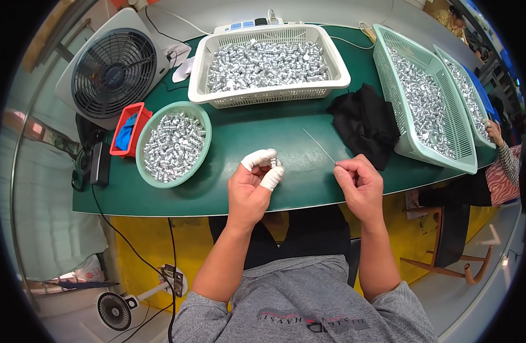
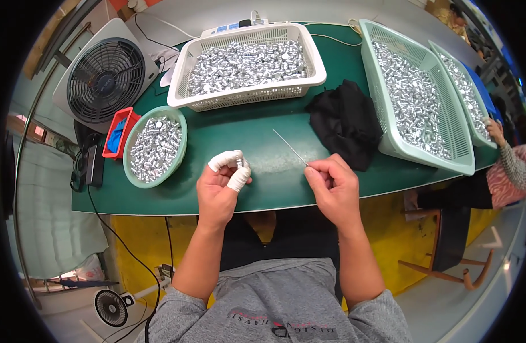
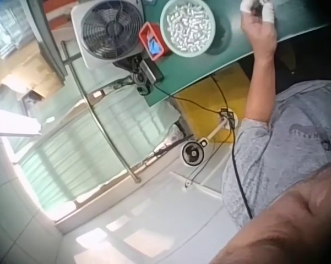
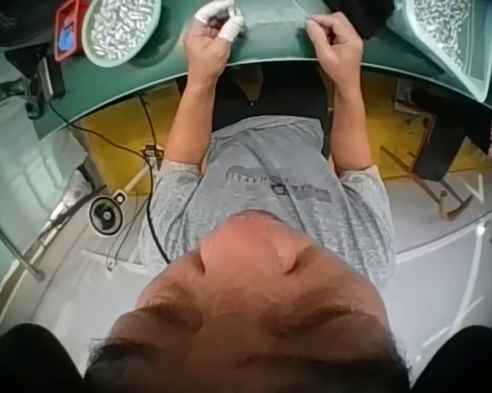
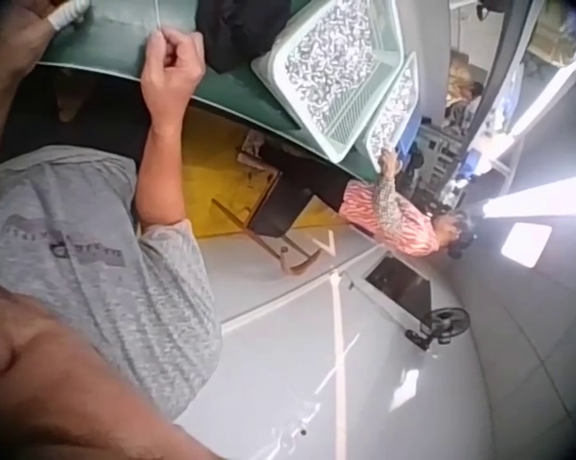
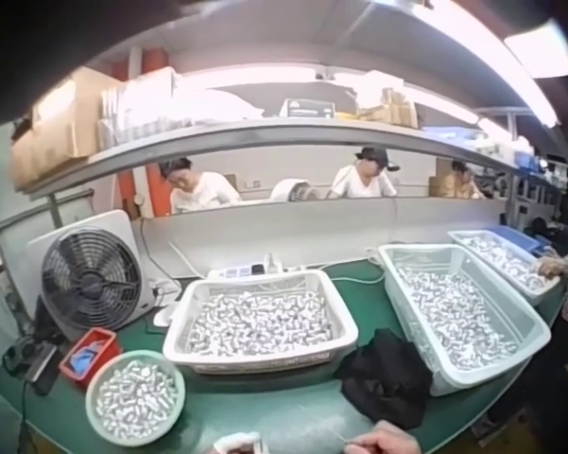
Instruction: Inspecting and clearing holes in small white plastic parts using a thin metal wire at a factory workstation.
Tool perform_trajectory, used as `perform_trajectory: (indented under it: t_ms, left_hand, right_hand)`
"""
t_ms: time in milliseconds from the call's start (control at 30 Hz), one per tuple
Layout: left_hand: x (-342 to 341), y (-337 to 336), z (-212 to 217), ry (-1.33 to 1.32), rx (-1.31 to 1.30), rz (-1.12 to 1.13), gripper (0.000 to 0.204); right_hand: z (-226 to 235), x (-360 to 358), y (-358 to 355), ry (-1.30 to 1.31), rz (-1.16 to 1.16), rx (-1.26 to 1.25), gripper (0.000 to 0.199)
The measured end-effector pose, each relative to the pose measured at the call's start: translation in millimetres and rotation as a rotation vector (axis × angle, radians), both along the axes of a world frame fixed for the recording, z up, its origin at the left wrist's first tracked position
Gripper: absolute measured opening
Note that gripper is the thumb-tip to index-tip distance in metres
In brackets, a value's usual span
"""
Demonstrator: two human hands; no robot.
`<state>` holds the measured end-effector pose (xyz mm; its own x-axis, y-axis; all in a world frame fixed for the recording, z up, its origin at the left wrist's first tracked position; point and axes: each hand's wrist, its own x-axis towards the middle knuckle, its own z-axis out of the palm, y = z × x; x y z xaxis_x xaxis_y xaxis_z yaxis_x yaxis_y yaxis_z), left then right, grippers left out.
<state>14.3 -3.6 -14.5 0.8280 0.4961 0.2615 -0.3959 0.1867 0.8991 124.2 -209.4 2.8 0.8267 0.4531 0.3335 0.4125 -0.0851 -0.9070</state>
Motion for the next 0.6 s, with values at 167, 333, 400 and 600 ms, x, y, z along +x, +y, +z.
perform_trajectory:
  t_ms: [167, 333, 400, 600]
  left_hand:
    - [1, -3, 0, 0.003, 0.029, 0.015, 0.035]
    - [1, -5, -1, 0.027, 0.101, 0.042, 0.037]
    - [1, -6, -2, 0.028, 0.105, 0.058, 0.039]
    - [5, -11, 5, 0.066, 0.112, 0.118, 0.039]
  right_hand:
    - [-1, -1, 2, -0.008, -0.043, 0.028, 0.002]
    - [0, -2, 0, -0.017, -0.005, -0.009, 0.005]
    - [0, -2, 0, -0.03, -0.008, -0.018, 0.004]
    - [1, -3, 0, -0.039, -0.013, -0.023, 0.004]
